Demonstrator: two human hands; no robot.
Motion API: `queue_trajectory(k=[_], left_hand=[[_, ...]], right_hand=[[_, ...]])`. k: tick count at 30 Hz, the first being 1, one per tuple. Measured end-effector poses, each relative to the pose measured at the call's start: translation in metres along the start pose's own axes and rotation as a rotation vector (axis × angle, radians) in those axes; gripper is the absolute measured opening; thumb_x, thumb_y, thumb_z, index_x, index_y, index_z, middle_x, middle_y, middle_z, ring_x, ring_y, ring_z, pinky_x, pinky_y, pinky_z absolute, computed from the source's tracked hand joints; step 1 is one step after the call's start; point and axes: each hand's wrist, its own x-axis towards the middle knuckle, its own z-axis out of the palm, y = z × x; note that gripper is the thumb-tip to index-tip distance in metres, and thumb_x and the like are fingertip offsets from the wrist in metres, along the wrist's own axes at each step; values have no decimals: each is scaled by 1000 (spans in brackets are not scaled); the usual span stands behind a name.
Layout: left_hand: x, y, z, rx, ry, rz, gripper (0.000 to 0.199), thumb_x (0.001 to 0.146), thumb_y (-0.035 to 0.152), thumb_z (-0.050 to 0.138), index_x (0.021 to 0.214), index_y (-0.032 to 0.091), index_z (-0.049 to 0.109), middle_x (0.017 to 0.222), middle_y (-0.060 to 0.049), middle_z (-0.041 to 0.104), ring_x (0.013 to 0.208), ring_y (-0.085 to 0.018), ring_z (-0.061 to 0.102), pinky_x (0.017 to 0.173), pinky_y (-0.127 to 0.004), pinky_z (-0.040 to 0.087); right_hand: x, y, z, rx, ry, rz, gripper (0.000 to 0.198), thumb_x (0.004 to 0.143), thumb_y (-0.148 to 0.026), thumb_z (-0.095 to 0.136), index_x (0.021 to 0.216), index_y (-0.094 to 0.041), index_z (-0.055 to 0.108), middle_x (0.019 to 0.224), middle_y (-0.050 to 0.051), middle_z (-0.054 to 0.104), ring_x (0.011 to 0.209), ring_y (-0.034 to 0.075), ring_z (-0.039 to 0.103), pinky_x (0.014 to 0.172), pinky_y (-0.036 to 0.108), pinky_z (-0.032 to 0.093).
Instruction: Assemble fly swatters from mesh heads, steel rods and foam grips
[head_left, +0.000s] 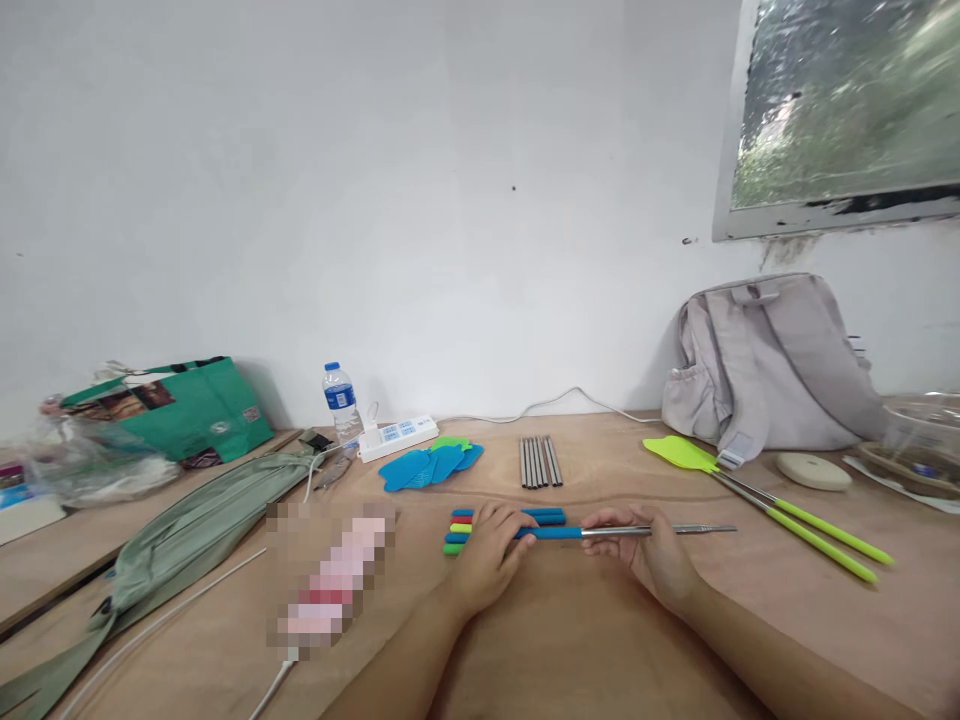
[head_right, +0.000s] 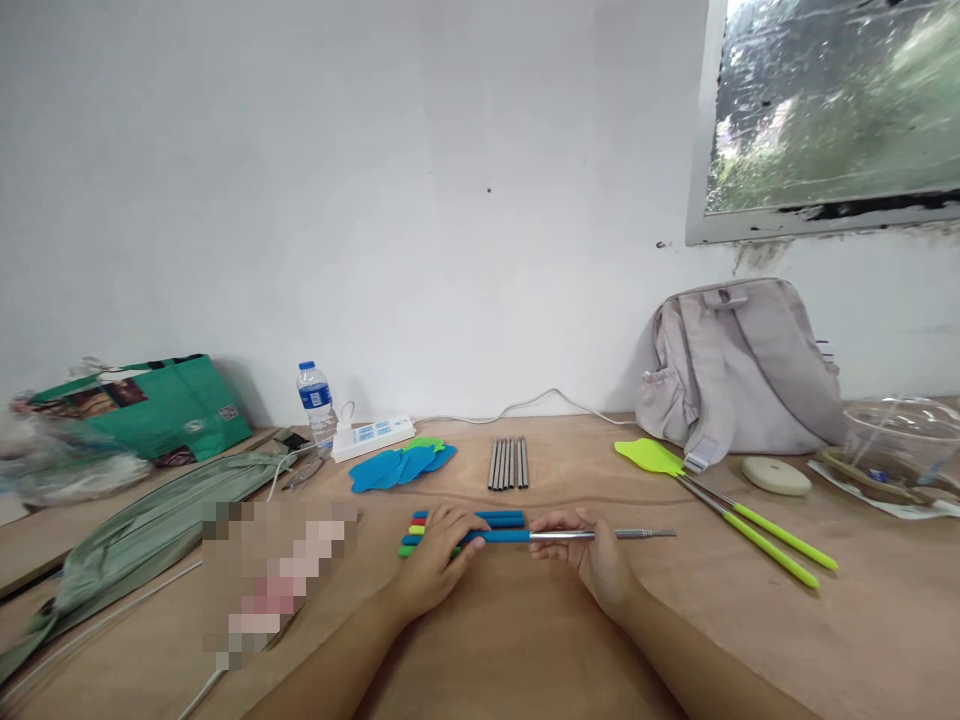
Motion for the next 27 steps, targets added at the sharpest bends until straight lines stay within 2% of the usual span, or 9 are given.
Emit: queue_trajectory(k=[4, 7, 13, 16, 20, 24, 27], left_hand=[[-4, 9, -2, -14, -73, -6, 23, 90, 31, 30, 93, 20, 49, 95, -3, 56, 88, -18, 43, 81, -32, 33], [-5, 17, 0, -49, -108, -47, 22, 90, 31, 28, 90, 19, 46, 93, -4, 55, 83, -17, 43, 78, -32, 35], [-8, 36, 6, -136, -162, 27, 16, 88, 29, 32, 91, 19, 45, 98, -6, 53, 92, -19, 45, 81, -31, 36], [-11, 39, 5, -178, -148, 20, 17, 88, 30, 31, 92, 19, 44, 99, -7, 52, 92, -19, 47, 80, -31, 38], [-14, 38, 3, -169, -201, -9, 20, 89, 32, 30, 92, 18, 44, 97, -8, 54, 89, -19, 50, 76, -31, 40], [-11, 40, 5, -171, -219, -6, 20, 88, 31, 30, 96, 18, 44, 100, -8, 54, 90, -19, 51, 77, -30, 40], [-4, 43, 10, -150, -173, -24, 20, 89, 30, 29, 92, 19, 45, 97, -7, 55, 90, -19, 50, 78, -31, 39]], right_hand=[[-1, -1, -1, 19, -39, -17, 29, 70, -37, 45, 86, -20, 62, 84, 5, 62, 68, 18, 56, 61, 30, 42], [-3, -2, 4, 30, -84, -13, 27, 69, -35, 47, 90, -22, 59, 89, 4, 60, 74, 17, 54, 62, 28, 41], [-14, 1, 29, 3, -253, 70, 30, 78, -45, 43, 97, -24, 54, 84, 4, 60, 82, 20, 54, 77, 35, 38], [-21, 4, 38, 36, -237, 29, 26, 76, -42, 47, 94, -26, 55, 87, 3, 60, 90, 21, 53, 83, 35, 35], [-27, 9, 43, 32, -199, 39, 26, 73, -42, 53, 93, -27, 56, 94, 3, 59, 94, 21, 52, 82, 34, 37], [-24, 11, 43, 31, -186, 30, 27, 72, -43, 54, 92, -25, 57, 87, 3, 58, 87, 19, 53, 79, 33, 39], [-11, 13, 35, 34, -129, 73, 22, 70, -42, 56, 77, -21, 56, 70, 0, 55, 65, 14, 51, 61, 26, 42]])
